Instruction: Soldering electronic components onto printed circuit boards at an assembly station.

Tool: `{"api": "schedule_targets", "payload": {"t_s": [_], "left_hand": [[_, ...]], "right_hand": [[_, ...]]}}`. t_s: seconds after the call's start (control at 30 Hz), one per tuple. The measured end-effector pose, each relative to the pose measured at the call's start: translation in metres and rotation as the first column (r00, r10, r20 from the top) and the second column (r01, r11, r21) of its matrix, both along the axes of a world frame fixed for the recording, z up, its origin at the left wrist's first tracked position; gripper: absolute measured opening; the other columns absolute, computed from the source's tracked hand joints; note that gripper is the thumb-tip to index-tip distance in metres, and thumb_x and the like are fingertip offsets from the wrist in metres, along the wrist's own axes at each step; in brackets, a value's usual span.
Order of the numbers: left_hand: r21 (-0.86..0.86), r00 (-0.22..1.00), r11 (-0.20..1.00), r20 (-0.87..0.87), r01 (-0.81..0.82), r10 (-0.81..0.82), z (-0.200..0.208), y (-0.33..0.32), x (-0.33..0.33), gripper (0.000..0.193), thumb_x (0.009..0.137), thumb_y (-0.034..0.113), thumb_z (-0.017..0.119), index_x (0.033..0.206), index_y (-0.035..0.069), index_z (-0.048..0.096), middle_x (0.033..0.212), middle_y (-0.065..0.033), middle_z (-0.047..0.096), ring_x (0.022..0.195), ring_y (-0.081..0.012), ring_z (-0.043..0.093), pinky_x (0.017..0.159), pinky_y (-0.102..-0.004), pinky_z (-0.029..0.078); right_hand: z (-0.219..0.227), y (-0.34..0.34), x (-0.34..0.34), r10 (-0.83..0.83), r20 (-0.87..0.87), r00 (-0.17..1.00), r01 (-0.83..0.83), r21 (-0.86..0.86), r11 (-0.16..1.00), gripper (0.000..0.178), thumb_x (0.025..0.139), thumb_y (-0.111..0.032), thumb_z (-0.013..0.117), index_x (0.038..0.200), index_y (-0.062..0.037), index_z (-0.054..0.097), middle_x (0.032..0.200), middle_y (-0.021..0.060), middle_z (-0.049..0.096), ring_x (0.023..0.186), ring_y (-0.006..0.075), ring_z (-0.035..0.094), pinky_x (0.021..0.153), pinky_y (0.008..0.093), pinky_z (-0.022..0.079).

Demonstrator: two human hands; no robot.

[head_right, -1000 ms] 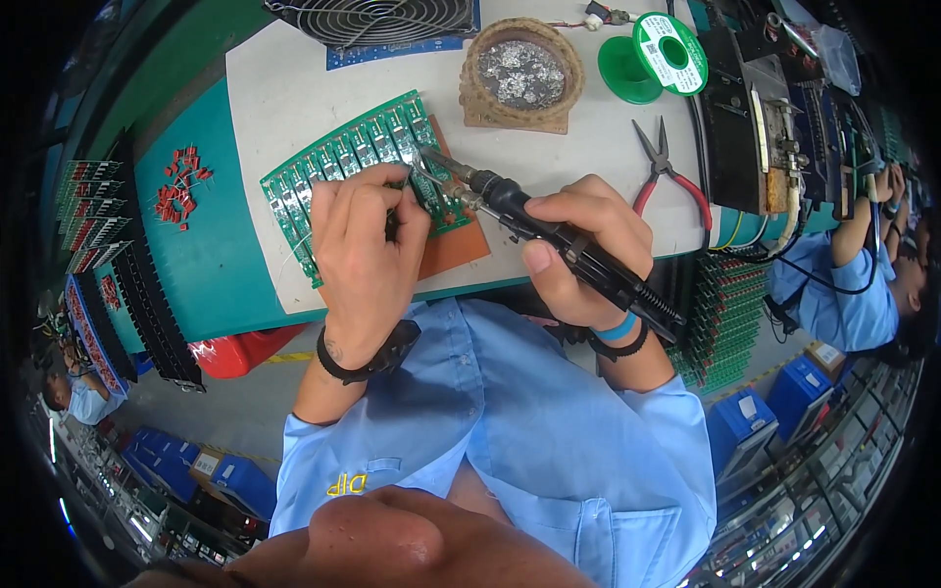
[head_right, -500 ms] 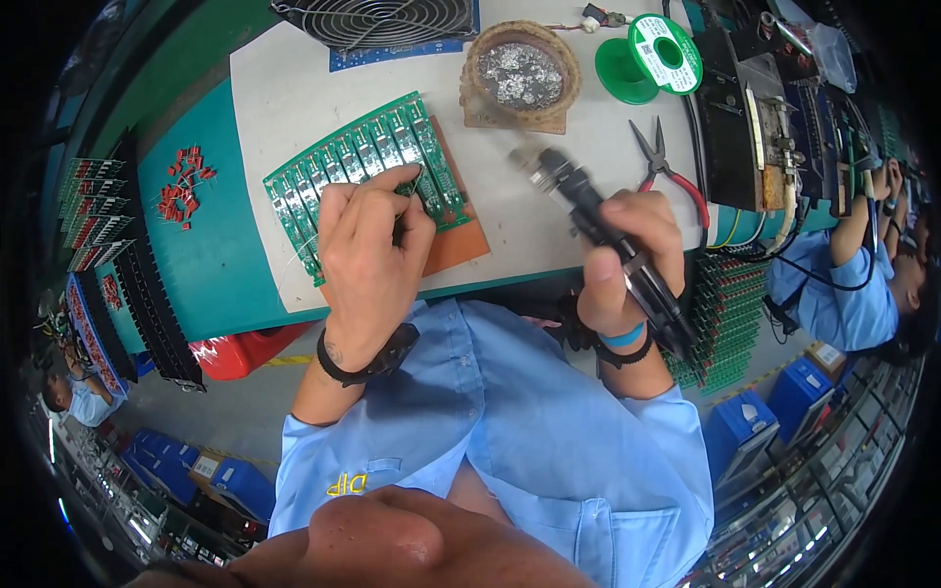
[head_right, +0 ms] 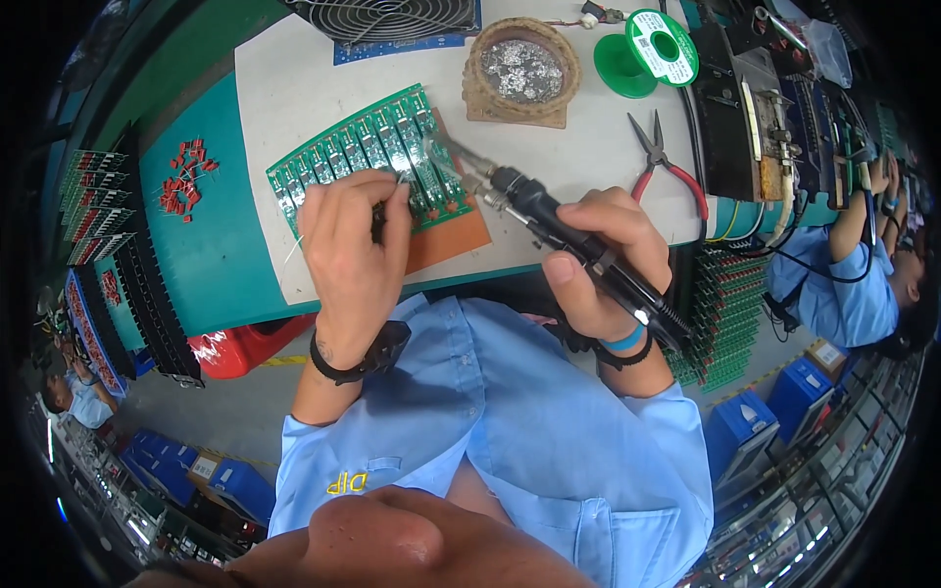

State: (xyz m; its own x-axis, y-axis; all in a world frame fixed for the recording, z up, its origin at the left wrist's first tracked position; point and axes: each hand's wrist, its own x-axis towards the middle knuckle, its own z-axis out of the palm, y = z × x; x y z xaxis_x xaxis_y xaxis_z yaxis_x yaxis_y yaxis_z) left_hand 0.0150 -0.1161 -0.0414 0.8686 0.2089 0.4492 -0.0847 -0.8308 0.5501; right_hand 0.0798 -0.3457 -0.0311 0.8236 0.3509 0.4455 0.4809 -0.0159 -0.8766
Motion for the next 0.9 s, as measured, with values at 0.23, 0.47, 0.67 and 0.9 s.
{"api": "schedule_targets", "payload": {"t_s": [0.23, 0.47, 0.67, 0.9], "left_hand": [[0.014, 0.996, 0.997, 0.052, -0.078, 0.077, -0.002, 0.008, 0.001, 0.019, 0.077, -0.002, 0.077, 0.088, 0.005, 0.063, 0.093, -0.0055, 0.064, 0.082, -0.0239, 0.057, 0.071, -0.0364, 0.04], [-0.029, 0.997, 0.997, 0.046, -0.068, 0.069, -0.006, 0.009, 0.002, 0.02, 0.075, -0.004, 0.077, 0.087, 0.003, 0.062, 0.095, -0.0071, 0.063, 0.084, -0.0245, 0.057, 0.071, -0.0369, 0.04], [-0.012, 0.998, 0.998, 0.037, -0.059, 0.06, -0.006, 0.009, 0.003, 0.019, 0.076, -0.004, 0.076, 0.088, 0.003, 0.063, 0.095, -0.0071, 0.063, 0.084, -0.025, 0.057, 0.072, -0.037, 0.04], [-0.018, 0.998, 0.999, 0.041, -0.051, 0.052, -0.008, 0.008, 0.005, 0.019, 0.076, -0.004, 0.076, 0.088, 0.004, 0.063, 0.095, -0.0069, 0.063, 0.083, -0.0251, 0.057, 0.071, -0.0371, 0.04]], "right_hand": [[-0.001, 0.018, 0.007, 0.045, 0.032, 0.998, -0.043, -0.056, 0.997, 0.03, 0.084, -0.014, 0.076, 0.104, 0.0036, 0.063, 0.077, 0.0124, 0.064, 0.064, 0.017, 0.057, 0.058, 0.0271, 0.043], [-0.005, 0.025, 0.011, 0.062, 0.032, 0.998, -0.059, -0.073, 0.996, 0.028, 0.084, -0.013, 0.076, 0.102, 0.0039, 0.064, 0.077, 0.0135, 0.065, 0.063, 0.0179, 0.058, 0.057, 0.0273, 0.044], [-0.006, 0.025, 0.011, 0.067, 0.026, 0.997, -0.064, -0.088, 0.994, 0.027, 0.084, -0.013, 0.076, 0.102, 0.0033, 0.064, 0.078, 0.0139, 0.066, 0.062, 0.0179, 0.058, 0.056, 0.0274, 0.044], [-0.004, 0.025, 0.012, 0.07, 0.018, 0.997, -0.067, -0.105, 0.992, 0.027, 0.084, -0.013, 0.076, 0.102, 0.0028, 0.064, 0.078, 0.0138, 0.066, 0.063, 0.0181, 0.06, 0.057, 0.0271, 0.046]]}}
